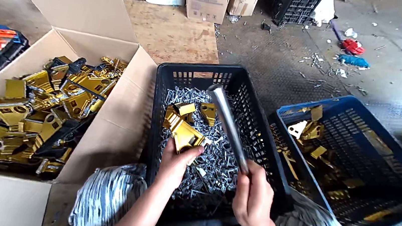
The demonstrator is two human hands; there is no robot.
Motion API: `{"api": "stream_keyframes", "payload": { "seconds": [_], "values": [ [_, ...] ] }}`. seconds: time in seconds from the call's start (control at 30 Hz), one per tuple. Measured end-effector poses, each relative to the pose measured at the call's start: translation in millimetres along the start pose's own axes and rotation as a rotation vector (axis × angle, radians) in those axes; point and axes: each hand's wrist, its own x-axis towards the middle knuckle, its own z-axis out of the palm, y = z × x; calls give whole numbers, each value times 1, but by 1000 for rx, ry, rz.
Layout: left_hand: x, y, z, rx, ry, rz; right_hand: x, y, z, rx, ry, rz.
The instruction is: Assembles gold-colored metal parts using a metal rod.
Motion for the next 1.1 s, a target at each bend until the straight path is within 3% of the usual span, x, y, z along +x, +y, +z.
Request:
{"api": "stream_keyframes", "payload": {
  "seconds": [0.07,0.17,0.3,0.33,0.43,0.53,0.57,0.67,0.77,0.83,0.97,1.03,1.1],
  "values": [
    [1,2,2,23,-4,59,-7,2,6,-101,11,-44],
    [2,-1,-2,42,26,55,-16,9,17,-260,-177,77],
    [1,0,-1,44,27,54,-10,-3,7,-132,49,-35],
    [0,0,-1,59,19,61,-12,-3,9,-163,36,-30],
    [2,-8,-9,129,33,19,-21,12,26,-284,-242,205],
    [12,-1,-12,74,153,-82,-18,26,29,-220,-341,383],
    [18,11,-14,48,202,-90,-15,28,28,-221,-445,495],
    [55,70,-26,-98,315,49,-1,46,37,-283,-985,815],
    [92,142,-50,-186,290,314,-4,64,65,-322,-1280,798],
    [107,164,-62,-234,310,341,6,65,82,-370,-1255,779],
    [110,129,-74,-102,300,118,68,70,127,-425,-1109,682],
    [106,117,-69,91,203,60,101,80,158,-431,-1054,646],
    [108,116,-63,467,35,217,127,98,198,-414,-932,576]
  ]
}}
